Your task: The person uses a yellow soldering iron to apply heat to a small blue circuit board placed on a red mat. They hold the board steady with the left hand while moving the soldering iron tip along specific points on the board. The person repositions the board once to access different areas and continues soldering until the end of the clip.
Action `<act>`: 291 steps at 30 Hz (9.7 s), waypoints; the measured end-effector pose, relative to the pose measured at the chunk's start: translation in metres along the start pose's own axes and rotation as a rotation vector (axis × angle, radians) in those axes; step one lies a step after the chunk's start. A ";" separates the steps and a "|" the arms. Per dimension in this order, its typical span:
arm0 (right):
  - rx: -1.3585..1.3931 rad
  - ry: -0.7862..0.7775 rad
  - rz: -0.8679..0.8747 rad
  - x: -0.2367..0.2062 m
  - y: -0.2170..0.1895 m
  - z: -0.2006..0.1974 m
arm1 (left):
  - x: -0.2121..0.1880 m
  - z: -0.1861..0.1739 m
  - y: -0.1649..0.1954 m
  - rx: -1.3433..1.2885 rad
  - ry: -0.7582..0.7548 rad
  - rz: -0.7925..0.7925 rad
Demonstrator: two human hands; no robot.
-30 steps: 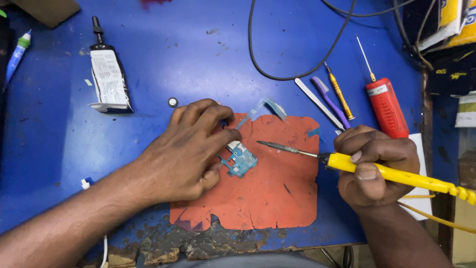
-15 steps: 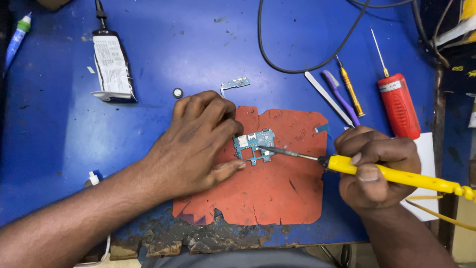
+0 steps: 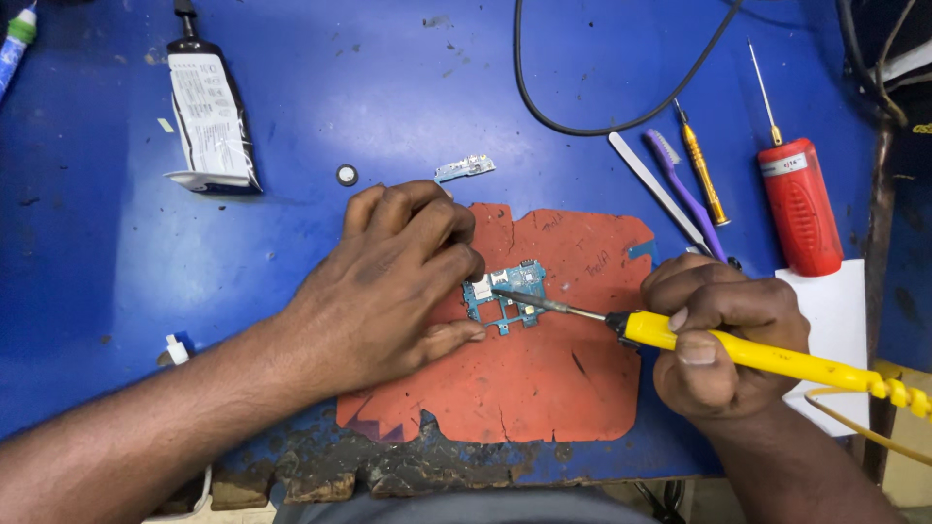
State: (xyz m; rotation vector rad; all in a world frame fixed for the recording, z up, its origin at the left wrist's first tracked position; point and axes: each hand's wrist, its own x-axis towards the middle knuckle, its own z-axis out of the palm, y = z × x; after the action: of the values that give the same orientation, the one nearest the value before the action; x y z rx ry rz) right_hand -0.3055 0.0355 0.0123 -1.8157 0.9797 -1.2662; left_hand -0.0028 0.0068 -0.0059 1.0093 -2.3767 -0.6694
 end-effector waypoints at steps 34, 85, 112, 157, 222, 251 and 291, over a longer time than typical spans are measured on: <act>-0.069 -0.020 -0.055 0.008 -0.005 0.003 | 0.004 -0.002 -0.001 0.006 -0.047 -0.040; -0.148 -0.077 -0.124 0.005 -0.004 0.001 | 0.002 -0.001 -0.001 0.020 -0.011 -0.016; -0.178 -0.084 -0.130 0.005 -0.006 0.002 | 0.002 -0.001 -0.001 0.016 0.004 -0.004; -0.171 -0.102 -0.110 0.007 -0.008 0.003 | 0.003 -0.003 0.001 0.010 -0.019 -0.025; -0.111 0.157 -0.144 0.011 -0.014 -0.013 | 0.002 -0.005 -0.002 -0.007 0.070 -0.074; 0.154 0.140 -0.087 0.006 -0.021 -0.021 | 0.003 -0.003 -0.003 -0.589 0.027 -0.177; -0.028 0.047 -0.022 0.007 -0.007 -0.004 | 0.003 0.005 0.004 -0.200 -0.074 -0.052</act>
State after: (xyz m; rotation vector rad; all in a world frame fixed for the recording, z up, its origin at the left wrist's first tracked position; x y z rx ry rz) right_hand -0.3065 0.0321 0.0219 -1.8298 1.0110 -1.3201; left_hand -0.0097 0.0083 -0.0061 0.9771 -2.2963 -0.9581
